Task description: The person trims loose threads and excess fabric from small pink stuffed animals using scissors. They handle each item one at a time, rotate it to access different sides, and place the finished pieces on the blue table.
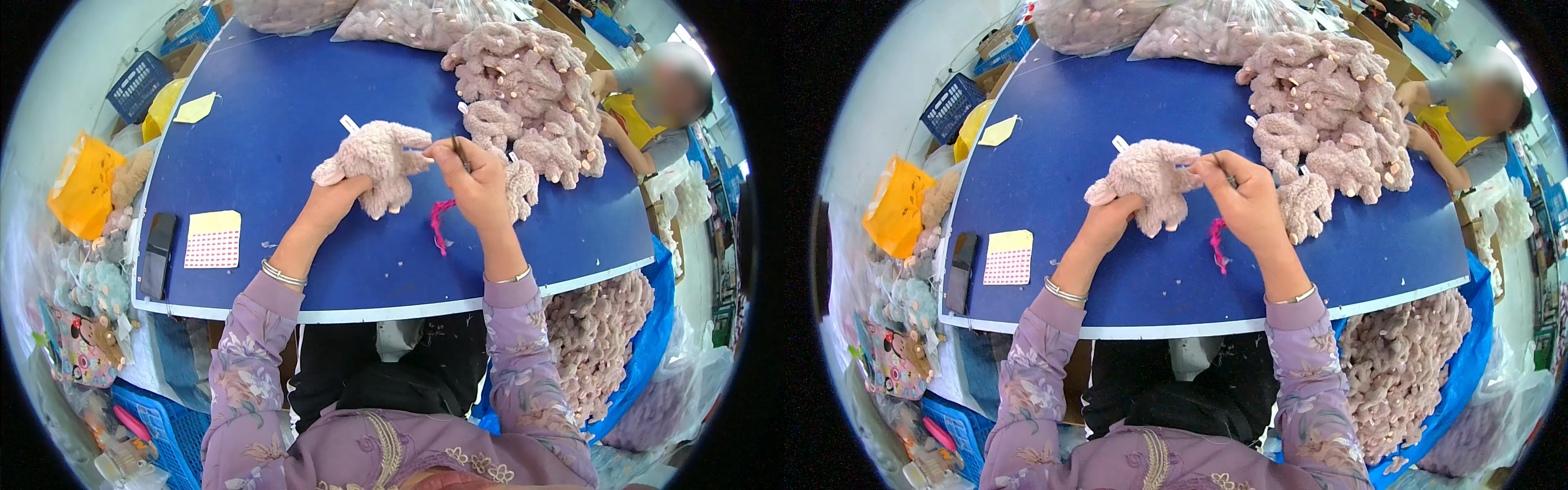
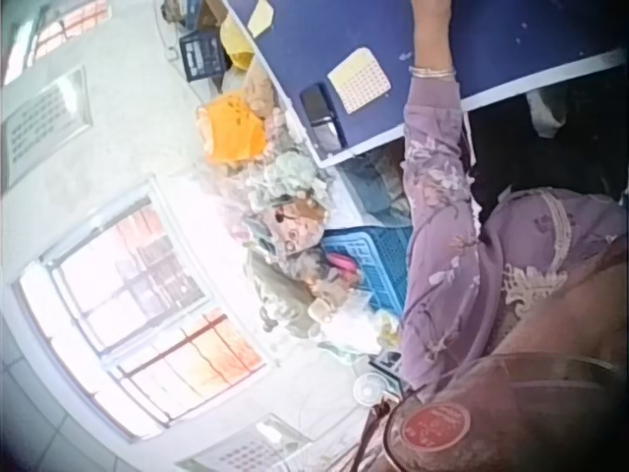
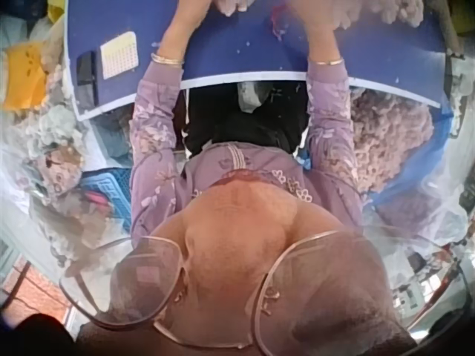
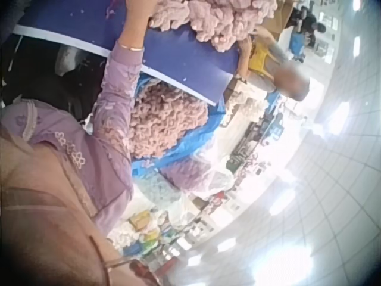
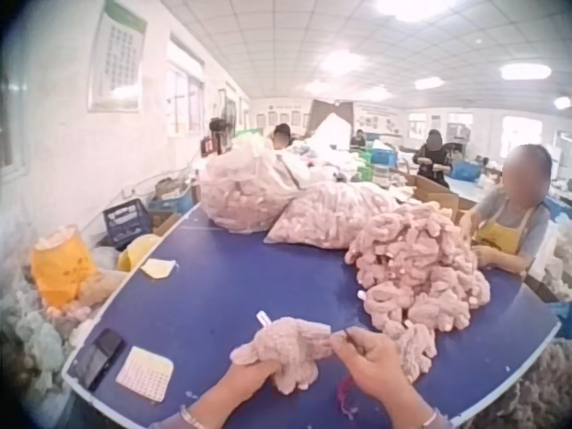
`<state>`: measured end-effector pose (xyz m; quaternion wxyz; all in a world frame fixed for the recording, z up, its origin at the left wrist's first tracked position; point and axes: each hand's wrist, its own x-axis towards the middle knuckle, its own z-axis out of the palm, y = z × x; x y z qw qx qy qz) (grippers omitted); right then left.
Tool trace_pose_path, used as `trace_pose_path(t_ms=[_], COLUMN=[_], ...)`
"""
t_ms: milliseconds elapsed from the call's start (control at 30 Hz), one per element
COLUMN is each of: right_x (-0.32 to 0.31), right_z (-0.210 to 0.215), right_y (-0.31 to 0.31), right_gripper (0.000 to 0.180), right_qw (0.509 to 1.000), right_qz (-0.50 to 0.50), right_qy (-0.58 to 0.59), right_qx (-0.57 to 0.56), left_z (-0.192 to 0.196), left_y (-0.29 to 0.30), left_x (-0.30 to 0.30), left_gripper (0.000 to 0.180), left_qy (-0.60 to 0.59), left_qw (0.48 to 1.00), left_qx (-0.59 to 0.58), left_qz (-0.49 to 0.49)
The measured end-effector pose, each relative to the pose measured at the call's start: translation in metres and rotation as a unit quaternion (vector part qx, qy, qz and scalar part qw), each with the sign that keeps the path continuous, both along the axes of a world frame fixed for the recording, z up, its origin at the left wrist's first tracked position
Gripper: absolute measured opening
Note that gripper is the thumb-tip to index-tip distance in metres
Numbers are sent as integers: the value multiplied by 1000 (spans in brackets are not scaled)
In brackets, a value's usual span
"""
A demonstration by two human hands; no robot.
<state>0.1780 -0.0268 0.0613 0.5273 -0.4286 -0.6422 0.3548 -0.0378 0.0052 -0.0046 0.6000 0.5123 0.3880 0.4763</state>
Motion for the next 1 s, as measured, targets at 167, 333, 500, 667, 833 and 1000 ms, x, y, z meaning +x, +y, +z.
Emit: trace_pose_path(t_ms=[167,333,500,667,833,1000], right_x=[-7,3,6,11,9,0], right_z=[-9,-17,-11,-15,-16,-19], right_y=[3,13,11,11,14,15], right_gripper=[20,27,28,35,36,32], right_qw=[999,997,975,946,946,945], right_qz=[-33,8,87,139,134,51], right_qy=[-24,-43,78,199,200,218], right_qx=[23,-56,-188,-216,-216,-239], left_z=[-5,5,7,-6,-7,-7], left_y=[-3,-11,-11,-4,-4,-5], left_x=[6,3,-1,-1,-3,-2], left_gripper=[28,43,45,38,32,34], left_qy=[-55,-131,-161,-107,-59,-94], left_qw=[994,978,962,966,966,969], left_qx=[-52,-101,-127,-142,-136,-124], left_qz=[-78,-129,-180,-187,-212,-193])
